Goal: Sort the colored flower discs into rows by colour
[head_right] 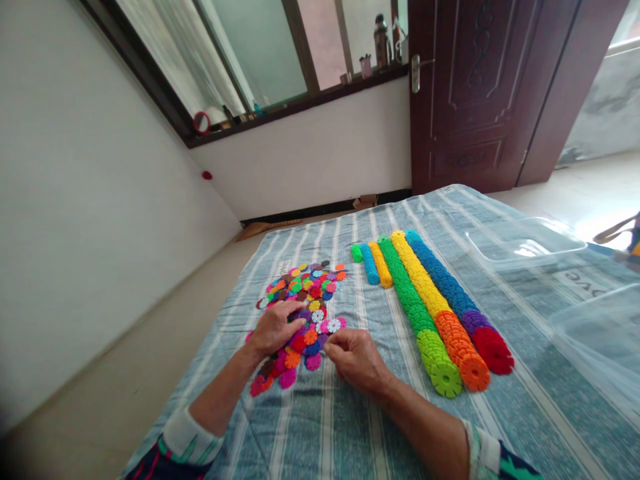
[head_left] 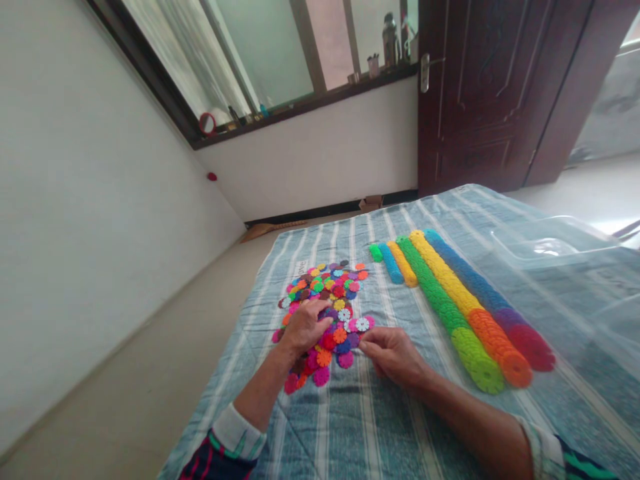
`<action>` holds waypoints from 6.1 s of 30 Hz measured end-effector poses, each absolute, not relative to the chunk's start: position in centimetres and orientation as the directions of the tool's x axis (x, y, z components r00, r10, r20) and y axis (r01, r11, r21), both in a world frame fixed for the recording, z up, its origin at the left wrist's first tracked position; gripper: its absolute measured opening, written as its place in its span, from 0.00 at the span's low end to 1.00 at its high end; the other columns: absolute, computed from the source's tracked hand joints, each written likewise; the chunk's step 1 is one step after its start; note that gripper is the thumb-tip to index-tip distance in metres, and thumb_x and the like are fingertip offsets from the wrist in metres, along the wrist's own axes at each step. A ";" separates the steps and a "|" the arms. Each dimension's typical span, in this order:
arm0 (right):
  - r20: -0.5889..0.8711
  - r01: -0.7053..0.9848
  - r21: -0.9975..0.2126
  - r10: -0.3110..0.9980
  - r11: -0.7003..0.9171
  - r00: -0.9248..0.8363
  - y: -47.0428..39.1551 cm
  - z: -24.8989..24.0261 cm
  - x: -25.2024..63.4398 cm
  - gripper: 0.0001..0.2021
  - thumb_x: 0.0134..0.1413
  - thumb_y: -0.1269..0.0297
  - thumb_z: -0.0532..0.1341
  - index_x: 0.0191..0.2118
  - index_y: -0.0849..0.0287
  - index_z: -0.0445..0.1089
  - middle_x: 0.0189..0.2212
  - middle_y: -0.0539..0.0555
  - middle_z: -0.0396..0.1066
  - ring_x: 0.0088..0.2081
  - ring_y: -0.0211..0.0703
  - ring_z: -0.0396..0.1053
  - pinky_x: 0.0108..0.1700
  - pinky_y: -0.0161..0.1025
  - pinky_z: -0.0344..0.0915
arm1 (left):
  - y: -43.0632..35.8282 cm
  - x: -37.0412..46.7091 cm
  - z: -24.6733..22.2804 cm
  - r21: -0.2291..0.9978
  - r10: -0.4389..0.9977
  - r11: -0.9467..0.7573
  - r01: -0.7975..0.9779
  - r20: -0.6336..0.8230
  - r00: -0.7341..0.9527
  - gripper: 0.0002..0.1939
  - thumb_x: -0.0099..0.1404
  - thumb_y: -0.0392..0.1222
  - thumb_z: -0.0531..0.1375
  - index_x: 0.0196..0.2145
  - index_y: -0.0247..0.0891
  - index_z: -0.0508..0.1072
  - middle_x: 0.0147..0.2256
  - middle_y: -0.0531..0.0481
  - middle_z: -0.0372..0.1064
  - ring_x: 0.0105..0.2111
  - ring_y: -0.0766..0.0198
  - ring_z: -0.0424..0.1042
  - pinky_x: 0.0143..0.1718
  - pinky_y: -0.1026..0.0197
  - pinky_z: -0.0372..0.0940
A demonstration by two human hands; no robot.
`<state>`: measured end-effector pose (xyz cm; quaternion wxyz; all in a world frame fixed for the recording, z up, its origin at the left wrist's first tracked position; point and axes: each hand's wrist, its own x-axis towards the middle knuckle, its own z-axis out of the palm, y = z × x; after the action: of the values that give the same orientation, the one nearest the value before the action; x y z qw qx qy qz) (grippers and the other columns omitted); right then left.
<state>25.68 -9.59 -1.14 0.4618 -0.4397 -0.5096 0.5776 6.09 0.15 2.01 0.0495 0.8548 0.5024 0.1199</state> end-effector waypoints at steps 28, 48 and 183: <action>-0.005 -0.033 -0.999 0.980 -0.012 -0.200 -9.5 -1.1 25.8 0.10 0.50 0.66 0.56 0.20 0.60 0.64 0.10 0.43 0.56 0.13 0.30 0.53 0.17 0.30 0.47 | 3.0 7.2 2.3 0.652 0.990 -0.060 0.756 -0.060 0.131 0.03 0.44 0.38 0.60 0.18 0.35 0.70 0.18 0.57 0.64 0.20 0.70 0.61 0.24 0.67 0.55; -0.009 -0.141 -0.990 0.990 -0.029 -0.140 -8.9 -1.1 25.6 0.10 0.49 0.66 0.58 0.20 0.60 0.65 0.10 0.43 0.57 0.13 0.30 0.54 0.16 0.29 0.49 | 4.8 19.4 1.4 0.693 0.908 -0.363 0.623 0.115 0.402 0.06 0.51 0.38 0.58 0.22 0.34 0.72 0.20 0.55 0.66 0.23 0.70 0.63 0.27 0.66 0.58; 0.032 -0.087 -0.996 0.980 0.015 -0.196 -8.9 -1.4 25.5 0.08 0.49 0.71 0.56 0.21 0.61 0.65 0.12 0.43 0.58 0.15 0.30 0.56 0.19 0.29 0.50 | 5.6 21.4 0.1 0.340 0.829 -0.550 0.763 0.333 0.449 0.04 0.55 0.34 0.58 0.28 0.37 0.72 0.29 0.51 0.71 0.31 0.65 0.68 0.36 0.64 0.61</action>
<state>25.54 -8.93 -1.45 0.4747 -0.4204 -0.5312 0.5619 21.42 5.64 0.12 0.0701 0.8484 0.4690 0.2352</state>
